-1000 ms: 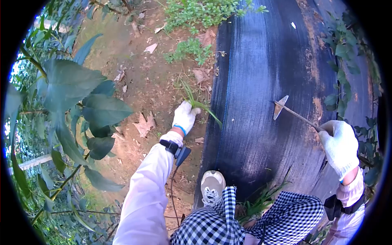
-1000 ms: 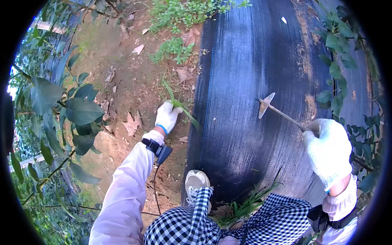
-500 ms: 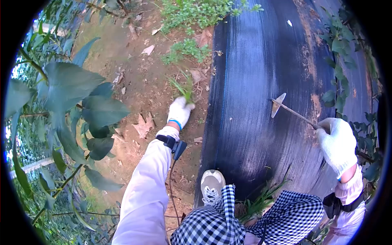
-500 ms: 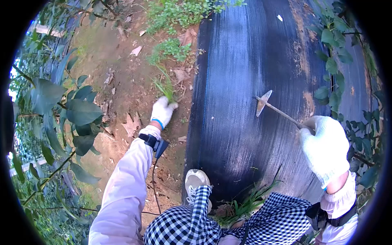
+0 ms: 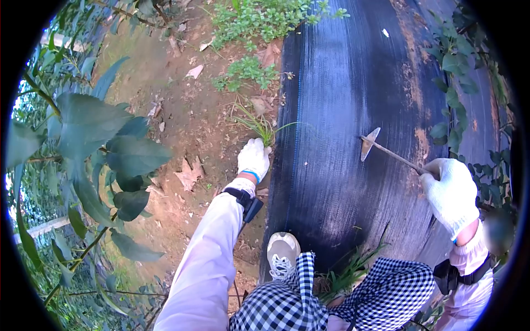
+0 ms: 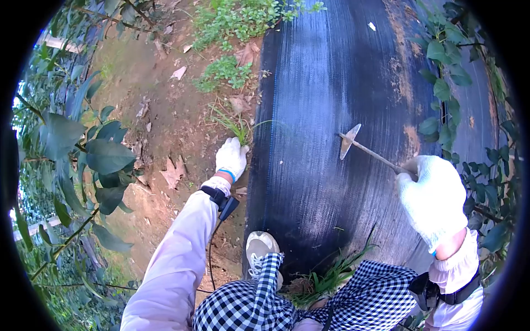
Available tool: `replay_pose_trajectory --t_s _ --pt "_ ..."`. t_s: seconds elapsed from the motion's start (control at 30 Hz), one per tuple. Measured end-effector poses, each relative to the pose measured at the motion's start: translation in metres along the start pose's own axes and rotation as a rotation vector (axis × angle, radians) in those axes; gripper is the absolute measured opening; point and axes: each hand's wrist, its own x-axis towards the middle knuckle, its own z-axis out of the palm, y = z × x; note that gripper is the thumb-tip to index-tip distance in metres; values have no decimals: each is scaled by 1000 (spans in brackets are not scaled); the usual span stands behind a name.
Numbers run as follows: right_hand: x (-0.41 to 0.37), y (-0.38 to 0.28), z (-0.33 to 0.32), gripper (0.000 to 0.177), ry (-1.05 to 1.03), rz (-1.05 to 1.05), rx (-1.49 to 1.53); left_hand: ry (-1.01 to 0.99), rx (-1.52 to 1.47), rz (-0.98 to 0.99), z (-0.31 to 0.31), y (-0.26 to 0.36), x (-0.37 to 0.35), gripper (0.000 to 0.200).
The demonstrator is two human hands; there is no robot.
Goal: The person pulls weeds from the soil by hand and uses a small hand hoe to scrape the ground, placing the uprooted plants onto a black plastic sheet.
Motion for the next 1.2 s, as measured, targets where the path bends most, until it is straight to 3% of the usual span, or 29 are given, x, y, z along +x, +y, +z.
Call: replay_pose_trajectory --t_s 0.17,0.2,0.23,0.27,0.3,0.33,0.37,0.4,0.47,0.5,0.53,0.57,0.67,0.77,0.87,0.93,0.97,1.0,1.13,1.2 --pt "1 1 0 21 -13 16 20 251 -337 -296 3 2 -14 27" --pt "1 -1 -1 21 -15 21 15 233 -457 -397 -19 23 -24 29" --pt "2 0 -1 21 -19 24 22 288 -643 -287 -39 47 -38 21" --pt "4 1 -1 21 -24 23 27 89 -699 39 -40 52 -54 22" --pt "5 2 -1 21 -28 22 31 -413 -460 308 -72 77 -63 31" --pt "6 3 0 21 -27 25 32 -608 -498 702 -71 87 -78 45" --pt "7 3 0 21 -26 28 33 -618 -517 895 -67 83 -95 56" --pt "7 4 0 20 -24 32 33 -767 -470 793 -77 81 -99 53" --pt "5 4 0 20 -2 6 25 -552 -463 501 -57 48 -91 44" --pt "4 4 0 20 10 -8 21 -302 -461 295 -61 37 -84 38" --pt "5 4 -1 21 4 -7 20 -166 -431 72 -58 23 -76 41" --pt "5 4 -2 21 -4 -7 20 8 -315 27 -49 7 -69 46" --pt "6 2 -2 22 -19 -1 16 52 -133 203 -40 -9 -50 39" --pt "7 2 -2 21 -40 29 26 -205 -205 397 -10 -38 -33 27" --pt "4 7 1 21 -6 24 16 119 -631 -32 -50 -41 -36 17" --pt "6 7 1 21 -15 29 15 100 -538 -159 -72 -73 -36 16" --pt "8 6 -2 21 -43 47 16 132 -400 -14 -66 -97 -40 18" --pt "10 5 -3 21 -72 67 17 24 -303 7 -72 -102 -45 24" --pt "11 2 -3 20 27 -18 -27 -85 21 328 -56 -87 -59 33" --pt "12 0 -4 20 10 -13 -25 -187 39 249 -40 -93 -48 30"
